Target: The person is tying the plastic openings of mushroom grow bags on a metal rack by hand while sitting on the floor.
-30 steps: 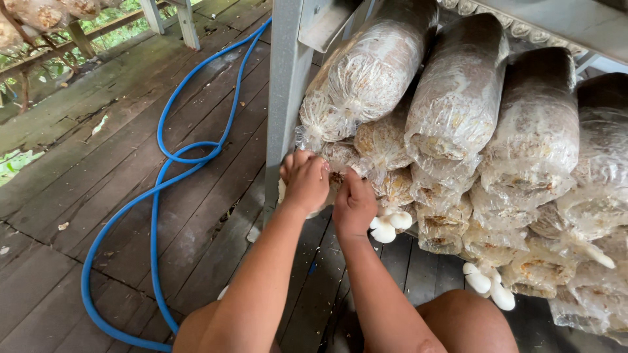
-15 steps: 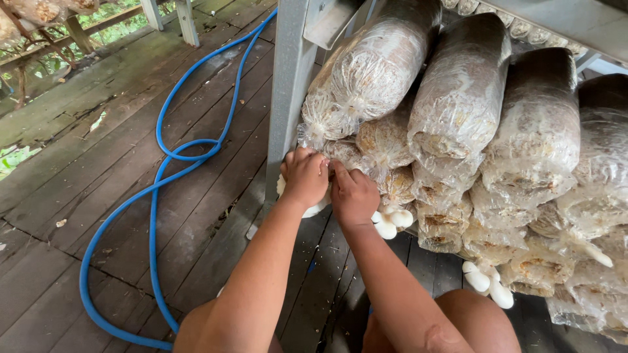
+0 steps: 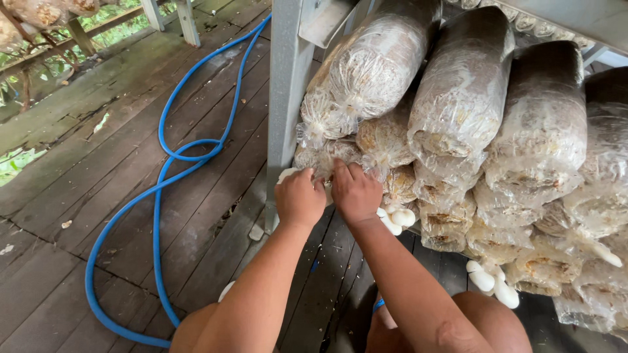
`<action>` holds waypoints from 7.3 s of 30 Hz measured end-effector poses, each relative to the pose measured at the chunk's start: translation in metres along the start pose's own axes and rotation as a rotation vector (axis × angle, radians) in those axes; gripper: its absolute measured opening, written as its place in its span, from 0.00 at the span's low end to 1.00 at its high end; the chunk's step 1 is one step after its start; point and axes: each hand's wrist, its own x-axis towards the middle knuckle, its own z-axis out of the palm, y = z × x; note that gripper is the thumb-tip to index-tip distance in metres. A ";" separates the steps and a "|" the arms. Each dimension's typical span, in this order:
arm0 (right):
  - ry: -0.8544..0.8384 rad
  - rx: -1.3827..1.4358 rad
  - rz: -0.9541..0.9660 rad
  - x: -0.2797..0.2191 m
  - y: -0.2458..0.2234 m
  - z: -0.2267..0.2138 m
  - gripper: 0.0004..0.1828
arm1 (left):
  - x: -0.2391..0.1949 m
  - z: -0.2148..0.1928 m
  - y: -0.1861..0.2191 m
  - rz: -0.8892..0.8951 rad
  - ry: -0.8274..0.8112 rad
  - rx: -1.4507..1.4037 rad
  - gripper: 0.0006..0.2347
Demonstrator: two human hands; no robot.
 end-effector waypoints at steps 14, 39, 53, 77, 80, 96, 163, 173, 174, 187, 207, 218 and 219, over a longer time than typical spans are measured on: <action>-0.295 0.529 0.605 -0.023 -0.040 -0.038 0.10 | 0.040 -0.001 -0.020 -0.001 -0.407 -0.141 0.12; -0.658 0.910 1.267 -0.026 -0.041 0.005 0.06 | -0.004 0.030 0.006 0.045 0.306 -0.153 0.07; -0.967 0.805 1.026 -0.020 -0.016 -0.012 0.20 | 0.012 0.001 0.013 -0.175 -0.221 0.076 0.10; -0.943 0.940 1.059 -0.018 -0.013 -0.010 0.16 | 0.036 -0.046 0.019 -0.031 -0.497 0.008 0.11; -0.951 0.893 1.039 -0.015 -0.012 -0.011 0.15 | 0.039 -0.044 0.021 0.012 -0.493 0.037 0.11; -0.753 0.848 1.125 -0.010 -0.029 -0.023 0.08 | 0.006 0.013 0.029 -0.424 -0.137 -0.234 0.16; -0.028 0.325 -0.721 0.074 0.017 -0.011 0.08 | -0.009 0.041 -0.002 0.066 0.307 -0.258 0.04; -0.138 0.407 -0.706 0.066 0.024 0.005 0.07 | 0.013 -0.012 -0.001 -0.135 -0.182 -0.227 0.08; -0.141 0.402 -0.692 0.066 0.024 0.005 0.07 | 0.020 -0.007 -0.010 -0.088 -0.205 -0.221 0.07; -0.662 0.832 0.620 0.004 -0.040 -0.097 0.06 | 0.022 -0.033 0.002 -0.192 -0.322 -0.263 0.12; -0.082 1.232 2.093 -0.051 -0.049 0.009 0.09 | 0.012 -0.009 0.049 0.187 -0.391 0.347 0.13; -0.174 1.751 2.138 -0.077 -0.047 0.020 0.04 | 0.009 -0.043 0.039 -0.110 -0.395 0.118 0.13; -0.199 1.795 2.149 -0.080 -0.046 0.024 0.04 | 0.011 -0.042 0.033 -0.164 -0.396 0.128 0.13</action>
